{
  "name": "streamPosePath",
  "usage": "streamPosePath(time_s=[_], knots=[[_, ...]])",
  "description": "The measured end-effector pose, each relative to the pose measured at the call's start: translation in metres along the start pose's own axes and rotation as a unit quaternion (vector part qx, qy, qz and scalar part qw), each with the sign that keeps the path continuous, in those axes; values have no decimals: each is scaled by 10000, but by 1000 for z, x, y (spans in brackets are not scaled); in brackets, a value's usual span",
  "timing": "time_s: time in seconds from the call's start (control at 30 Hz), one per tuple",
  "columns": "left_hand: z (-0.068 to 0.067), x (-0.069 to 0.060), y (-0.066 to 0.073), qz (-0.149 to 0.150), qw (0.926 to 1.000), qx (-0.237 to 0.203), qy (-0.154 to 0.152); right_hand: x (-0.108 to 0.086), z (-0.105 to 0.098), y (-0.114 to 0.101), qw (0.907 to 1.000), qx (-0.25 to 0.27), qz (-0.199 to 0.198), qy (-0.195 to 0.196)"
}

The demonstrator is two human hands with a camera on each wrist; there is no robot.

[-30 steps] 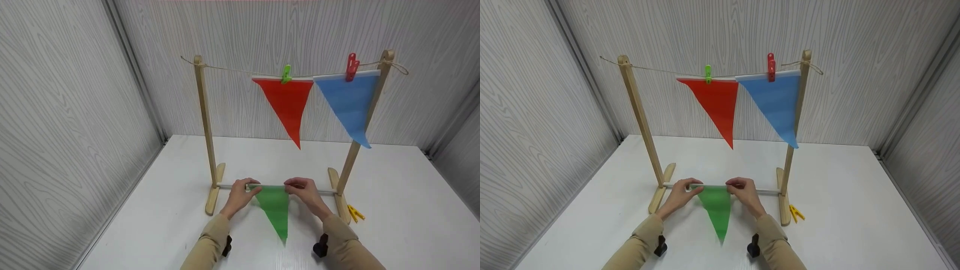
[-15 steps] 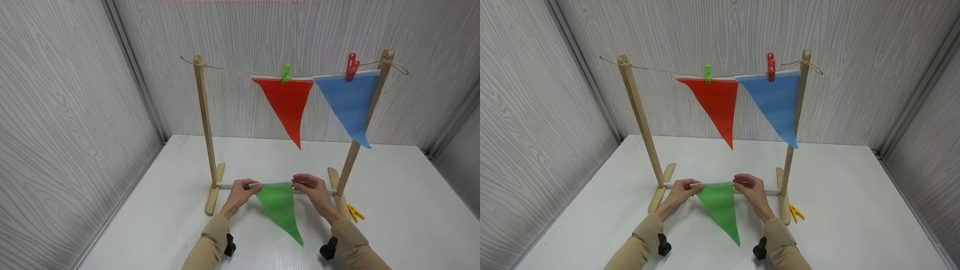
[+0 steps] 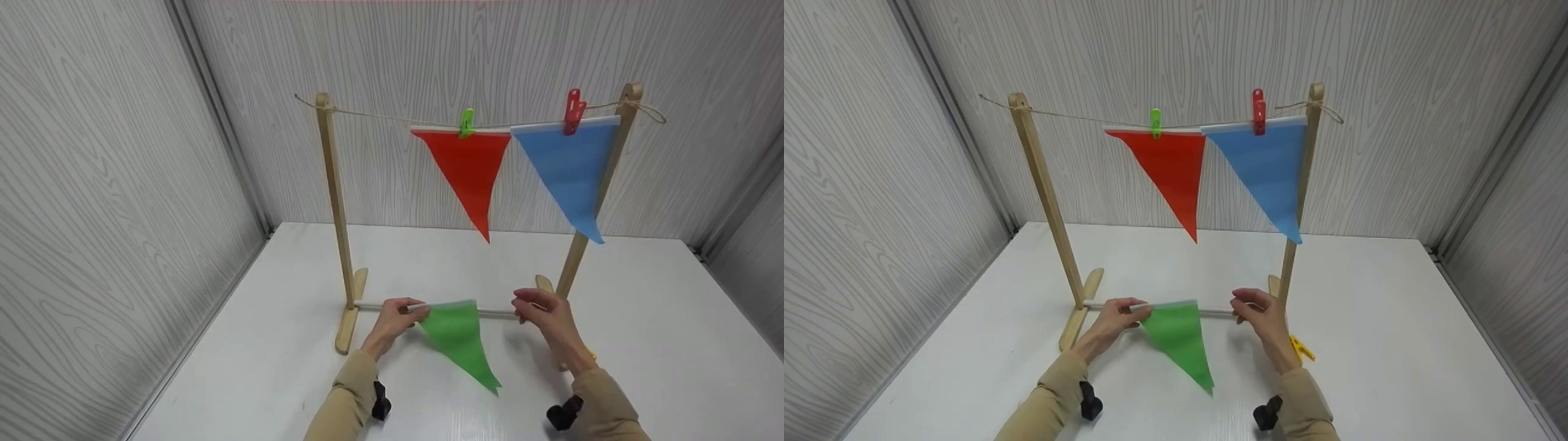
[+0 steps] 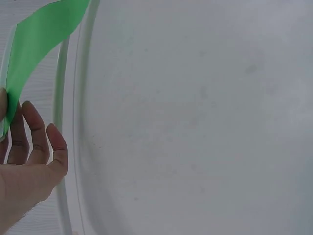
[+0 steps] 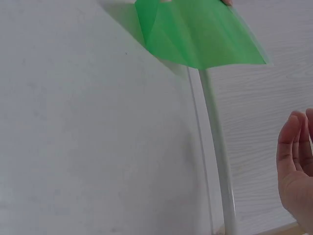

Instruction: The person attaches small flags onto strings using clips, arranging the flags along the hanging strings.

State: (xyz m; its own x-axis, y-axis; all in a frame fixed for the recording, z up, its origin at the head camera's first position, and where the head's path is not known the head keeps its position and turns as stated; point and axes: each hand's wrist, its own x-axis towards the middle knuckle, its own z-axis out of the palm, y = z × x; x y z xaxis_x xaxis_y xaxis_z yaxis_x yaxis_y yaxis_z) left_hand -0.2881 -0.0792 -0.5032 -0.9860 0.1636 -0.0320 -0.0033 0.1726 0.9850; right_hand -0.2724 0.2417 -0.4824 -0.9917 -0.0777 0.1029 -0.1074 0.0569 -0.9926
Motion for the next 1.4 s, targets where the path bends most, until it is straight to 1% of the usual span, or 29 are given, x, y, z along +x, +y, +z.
streamPosePath(time_s=[0.1, 0.17, 0.23, 0.37, 0.5, 0.57, 0.63, 0.77, 0.87, 1.1, 1.27, 1.4], knots=[[1, 0, -2, -85, 10000, 43, -24, -5, -13, -1, 9995, -293, -87, -110], [1, 0, -4, -88, 9999, 61, -34, -8, -23, -3, 9981, -568, -53, -221], [0, 1, -5, -68, 9999, 53, -57, -10, -34, -3, 9959, -839, 48, -325], [-1, 2, -8, -12, 9999, -5, -147, -14, -58, -3, 9926, -1102, 337, -395], [-3, 3, -9, -11, 9995, -244, -187, -18, -78, 0, 9911, -1233, 471, -169], [-4, 3, -9, -51, 9991, -379, -175, -20, -86, 3, 9889, -1379, 554, -7], [-4, 3, -8, -63, 9991, -396, -156, -21, -92, 6, 9850, -1553, 735, 134], [-3, 1, -8, -57, 9994, -299, -135, -24, -101, 9, 9724, -2027, 1132, 228], [-3, 2, -8, -26, 9996, -274, -101, -25, -106, 10, 9636, -2311, 1340, 140], [-4, 3, -9, -66, 9995, -299, -96, -24, -114, 14, 9459, -2547, 2004, -158], [-5, 3, -10, -114, 9993, -334, -94, -22, -115, 17, 9337, -2857, 2119, -412], [-5, 2, -10, -98, 9992, -379, -100, -21, -115, 16, 9299, -2928, 2142, -605]])
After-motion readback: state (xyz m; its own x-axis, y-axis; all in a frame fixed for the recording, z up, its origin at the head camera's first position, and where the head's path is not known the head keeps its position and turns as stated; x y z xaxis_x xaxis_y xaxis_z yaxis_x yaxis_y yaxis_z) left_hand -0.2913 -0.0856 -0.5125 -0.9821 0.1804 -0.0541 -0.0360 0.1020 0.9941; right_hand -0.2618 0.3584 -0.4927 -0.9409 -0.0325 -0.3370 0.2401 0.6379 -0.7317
